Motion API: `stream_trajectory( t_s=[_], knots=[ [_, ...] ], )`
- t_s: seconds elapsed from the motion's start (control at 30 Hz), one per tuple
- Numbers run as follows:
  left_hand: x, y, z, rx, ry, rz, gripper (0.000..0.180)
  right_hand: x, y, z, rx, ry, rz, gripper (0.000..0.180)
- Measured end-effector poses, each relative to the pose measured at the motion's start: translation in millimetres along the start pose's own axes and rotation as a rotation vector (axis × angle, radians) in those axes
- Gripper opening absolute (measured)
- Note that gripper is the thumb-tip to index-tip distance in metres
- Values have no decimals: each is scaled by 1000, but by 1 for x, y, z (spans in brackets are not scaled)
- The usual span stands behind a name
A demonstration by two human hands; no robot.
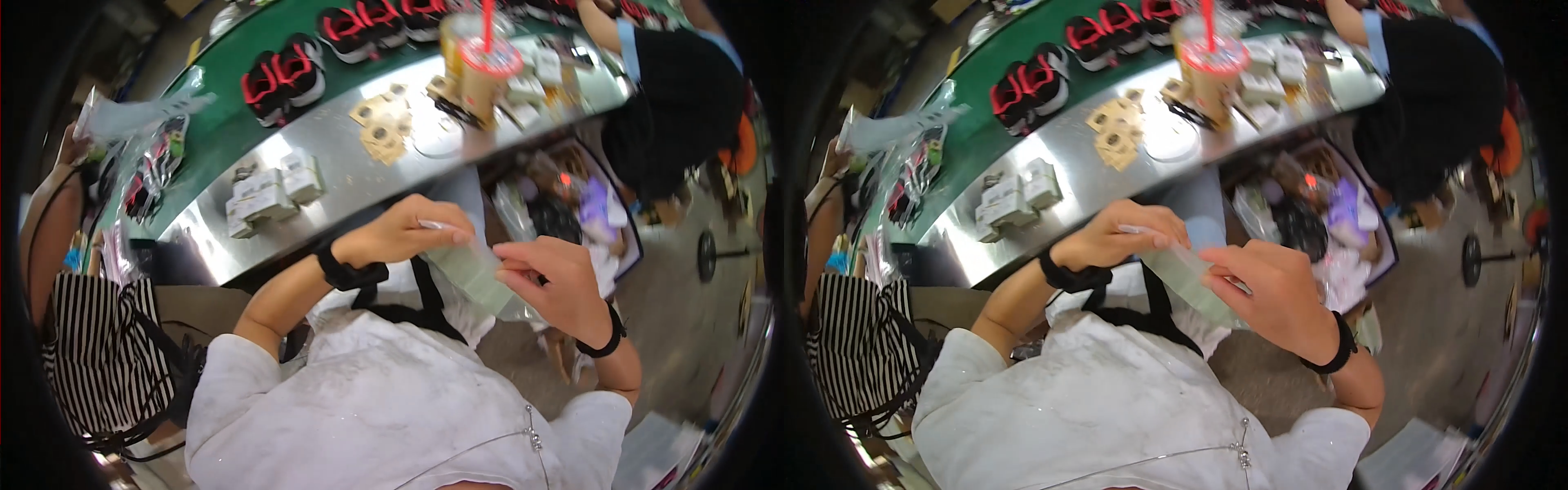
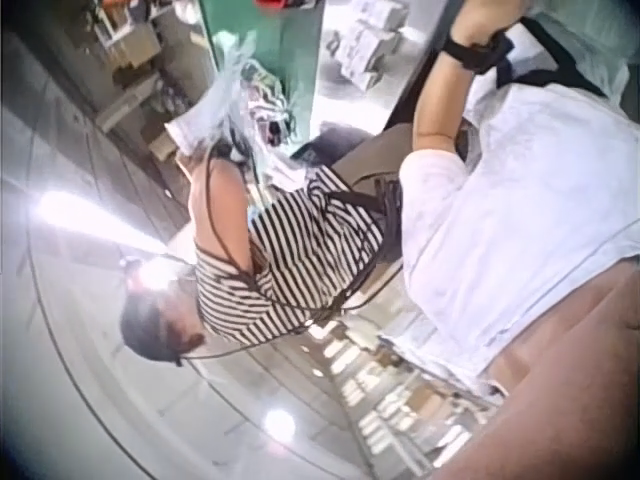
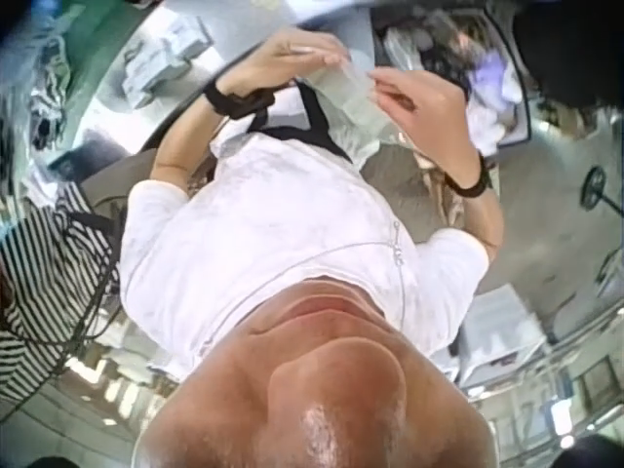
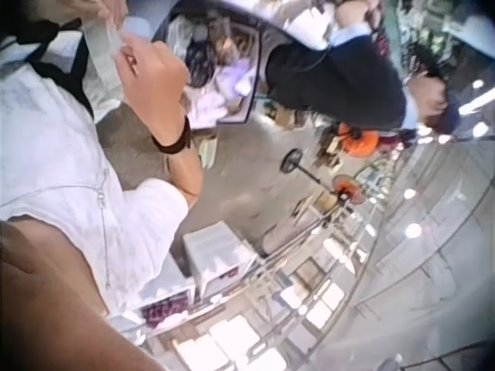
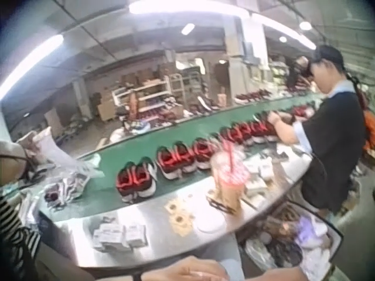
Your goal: Attaching paper tags and labels to shoes and then packing them into bags.
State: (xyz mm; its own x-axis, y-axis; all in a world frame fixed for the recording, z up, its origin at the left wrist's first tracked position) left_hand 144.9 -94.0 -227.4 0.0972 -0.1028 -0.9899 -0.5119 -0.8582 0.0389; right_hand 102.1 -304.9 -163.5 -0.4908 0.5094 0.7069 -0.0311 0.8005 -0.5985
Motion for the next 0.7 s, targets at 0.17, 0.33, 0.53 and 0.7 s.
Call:
stream_trajectory(
  t_s=[0.17, 0.33, 0.53, 0.7],
  knots=[
    [9, -18, 16, -103, 61, 67, 17, -2, 10, -50, 414, -118, -7, 11],
    [13, -43, 21, -205, 9, 38, 17, -9, 41, -68, 515, -138, 2, 11],
    [-13, -43, 42, -676, 702, -766, 32, -36, 88, -87, 622, 110, -62, 16],
    [8, -28, 49, -414, 875, -999, 25, -53, 105, -89, 757, 482, -359, 12]
  ],
)
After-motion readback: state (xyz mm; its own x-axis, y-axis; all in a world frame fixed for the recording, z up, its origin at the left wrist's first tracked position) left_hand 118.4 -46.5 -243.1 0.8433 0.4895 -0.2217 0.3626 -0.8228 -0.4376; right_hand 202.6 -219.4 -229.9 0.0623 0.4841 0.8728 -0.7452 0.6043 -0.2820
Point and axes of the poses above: each hand's wrist, its own z-axis away from the middle knuckle, its own y-axis out of the palm, x = y × z, the point moved 2 cm from there along -z, towards the middle knuckle, and after that the axes turned 14 degrees about -x, right-handed, at the moved point
